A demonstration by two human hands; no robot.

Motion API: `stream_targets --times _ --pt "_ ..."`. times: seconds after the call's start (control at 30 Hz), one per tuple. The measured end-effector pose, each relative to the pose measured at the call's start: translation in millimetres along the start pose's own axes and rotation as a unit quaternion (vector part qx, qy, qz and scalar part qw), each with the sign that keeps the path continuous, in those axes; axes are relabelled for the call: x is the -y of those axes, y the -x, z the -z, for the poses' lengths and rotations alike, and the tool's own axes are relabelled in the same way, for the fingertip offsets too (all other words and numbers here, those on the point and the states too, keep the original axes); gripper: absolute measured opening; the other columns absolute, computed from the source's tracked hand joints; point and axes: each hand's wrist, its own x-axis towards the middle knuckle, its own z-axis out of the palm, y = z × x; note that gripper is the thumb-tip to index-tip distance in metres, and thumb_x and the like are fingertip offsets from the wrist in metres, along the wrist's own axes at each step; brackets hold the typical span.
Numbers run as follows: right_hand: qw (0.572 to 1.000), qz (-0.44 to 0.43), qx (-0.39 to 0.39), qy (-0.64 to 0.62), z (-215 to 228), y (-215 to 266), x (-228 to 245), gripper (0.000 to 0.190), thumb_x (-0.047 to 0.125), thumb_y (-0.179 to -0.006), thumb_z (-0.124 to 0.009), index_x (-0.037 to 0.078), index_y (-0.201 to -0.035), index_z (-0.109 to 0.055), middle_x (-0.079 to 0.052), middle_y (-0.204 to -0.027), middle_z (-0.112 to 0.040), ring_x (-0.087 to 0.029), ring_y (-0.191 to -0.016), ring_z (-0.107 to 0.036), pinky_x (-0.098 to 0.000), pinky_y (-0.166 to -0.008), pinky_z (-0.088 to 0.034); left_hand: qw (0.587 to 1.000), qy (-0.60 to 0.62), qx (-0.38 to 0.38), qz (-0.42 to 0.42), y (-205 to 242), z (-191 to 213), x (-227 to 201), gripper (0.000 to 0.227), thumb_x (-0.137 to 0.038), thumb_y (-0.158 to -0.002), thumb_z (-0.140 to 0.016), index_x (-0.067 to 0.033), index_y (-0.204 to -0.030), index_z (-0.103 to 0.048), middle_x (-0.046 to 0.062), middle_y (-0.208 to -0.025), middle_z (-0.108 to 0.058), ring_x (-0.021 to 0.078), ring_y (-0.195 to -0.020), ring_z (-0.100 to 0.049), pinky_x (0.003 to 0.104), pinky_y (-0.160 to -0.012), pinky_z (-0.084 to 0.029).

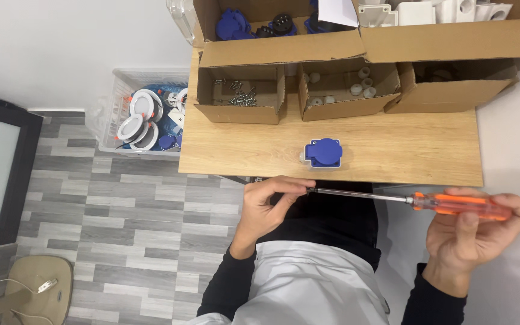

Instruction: The person assembles an industrial electrical outlet by placing a black socket insert into a blue housing, then securing the cover with a screwdriver.

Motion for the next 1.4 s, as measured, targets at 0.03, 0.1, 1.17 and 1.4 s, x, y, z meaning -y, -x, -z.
stream_targets --times 0.03,0.1,1.17,1.4 --pt "0.999 -0.035 -0.015 -0.014 -7 -1 5 0.04 0.023 -0.116 -0.066 0.018 -0.144 -0.038 -0.019 -0.124 -0.065 -0.033 -0.105 -0.073 -0.0548 -0.088 -0.071 1.0 0.001 0.003 -0.004 0 0 1 0.01 0.006 -0.107 -0.067 -0.0017 -0.104 -0.073 0.018 -0.11 -0.082 0.0304 -0.106 -0.085 0.032 -0.092 -0.071" --pt "0.997 -0.069 -0.03 -0.028 -18 -3 13 0.039 0.021 -0.117 -0.068 0.019 -0.144 -0.04 -0.014 -0.123 -0.065 -0.033 -0.104 -0.074 -0.0584 -0.087 -0.073 1.0 0.003 0.006 -0.009 0 -1 1 0.012 0.008 -0.106 -0.067 -0.0018 -0.103 -0.074 0.018 -0.111 -0.082 0.0305 -0.105 -0.085 0.031 -0.09 -0.071" --pt "0.951 0.15 0.222 0.154 -102 -115 115 0.051 -0.007 -0.126 -0.048 0.007 -0.17 -0.028 -0.052 -0.131 -0.058 -0.058 -0.096 -0.073 -0.0682 -0.096 -0.071 0.975 -0.092 0.203 -0.022 -58 0 42 0.056 -0.003 -0.095 -0.065 -0.0116 -0.149 -0.055 0.017 -0.165 -0.048 0.038 -0.155 -0.054 0.048 -0.13 -0.047" --pt "0.938 0.182 0.242 0.172 -122 -133 108 0.047 -0.013 -0.126 -0.056 -0.001 -0.165 -0.032 -0.046 -0.127 -0.052 -0.056 -0.113 -0.072 -0.0675 -0.101 -0.074 0.973 -0.104 0.207 -0.021 -58 3 47 0.064 -0.002 -0.088 -0.068 -0.016 -0.149 -0.055 0.013 -0.165 -0.051 0.0357 -0.153 -0.057 0.049 -0.125 -0.049"
